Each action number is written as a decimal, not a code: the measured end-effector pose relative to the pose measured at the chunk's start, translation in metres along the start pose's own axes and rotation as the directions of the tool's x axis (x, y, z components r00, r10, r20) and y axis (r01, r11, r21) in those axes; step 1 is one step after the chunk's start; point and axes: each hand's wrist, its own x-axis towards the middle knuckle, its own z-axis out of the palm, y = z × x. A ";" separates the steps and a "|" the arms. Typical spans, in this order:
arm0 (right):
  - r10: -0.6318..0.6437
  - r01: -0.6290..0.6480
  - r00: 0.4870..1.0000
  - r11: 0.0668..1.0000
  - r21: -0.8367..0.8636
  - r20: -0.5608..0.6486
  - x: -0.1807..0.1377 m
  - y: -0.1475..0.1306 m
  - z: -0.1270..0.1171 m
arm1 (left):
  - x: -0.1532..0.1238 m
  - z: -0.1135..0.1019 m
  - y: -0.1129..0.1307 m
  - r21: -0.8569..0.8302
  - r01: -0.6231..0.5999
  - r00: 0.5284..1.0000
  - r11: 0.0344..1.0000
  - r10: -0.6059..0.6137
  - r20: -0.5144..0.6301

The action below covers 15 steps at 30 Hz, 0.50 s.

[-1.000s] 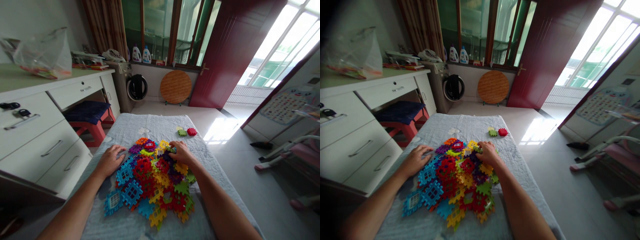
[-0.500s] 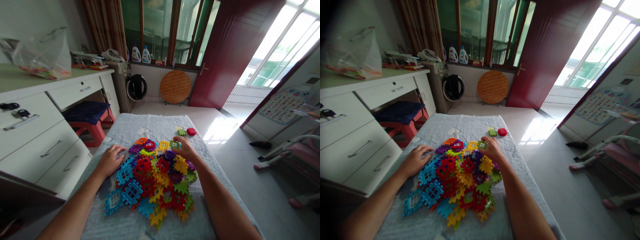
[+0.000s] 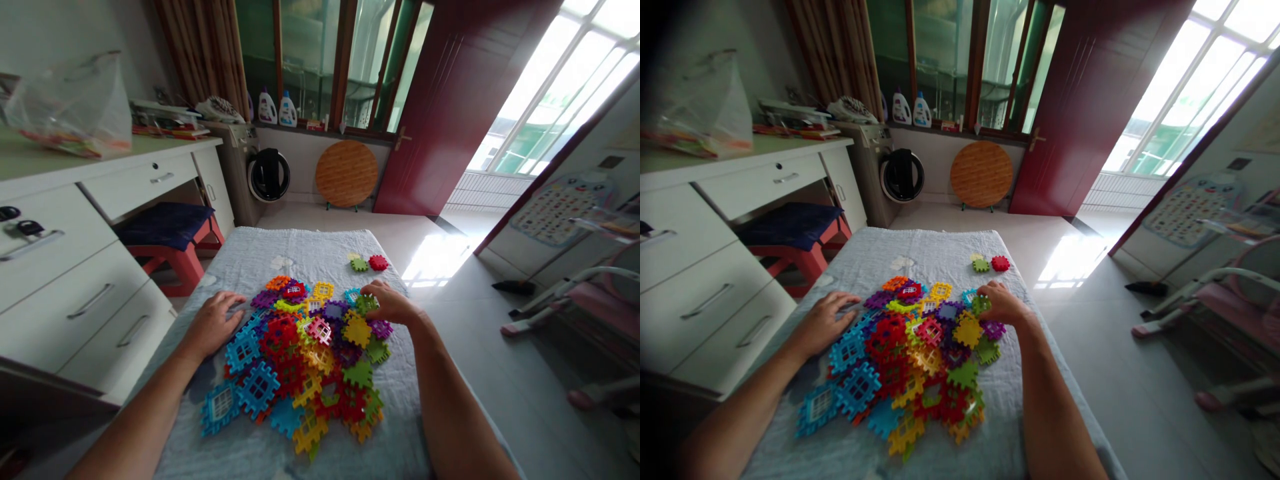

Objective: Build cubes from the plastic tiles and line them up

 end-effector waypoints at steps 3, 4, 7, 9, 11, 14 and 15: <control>0.032 -0.029 0.998 0.998 -0.059 0.049 0.000 -0.004 0.001 | 0.000 0.000 0.001 -0.006 0.004 1.000 1.000 -0.004 -0.001; 0.035 -0.031 0.998 0.997 -0.067 0.054 0.000 -0.004 0.001 | 0.000 0.000 0.001 -0.006 0.006 1.000 1.000 -0.006 -0.001; 0.032 -0.028 0.998 0.997 -0.076 0.052 0.000 -0.003 0.003 | 0.000 0.000 0.002 -0.002 0.009 1.000 1.000 -0.009 -0.001; 0.035 -0.031 0.998 0.996 -0.078 0.050 0.001 -0.002 0.004 | 0.000 -0.001 0.002 0.003 0.009 1.000 1.000 -0.009 -0.001; 0.043 -0.040 0.998 0.996 -0.079 0.046 0.001 -0.002 0.005 | 0.000 -0.001 0.002 0.005 0.008 1.000 1.000 -0.008 -0.001; 0.063 -0.060 0.997 0.995 -0.079 0.035 0.001 -0.002 0.007 | 0.000 -0.001 0.002 0.000 0.012 1.000 1.000 -0.012 -0.002; 0.068 -0.066 0.997 0.995 -0.079 0.031 0.001 -0.002 0.007 | 0.000 -0.001 0.003 -0.002 0.015 1.000 1.000 -0.015 -0.001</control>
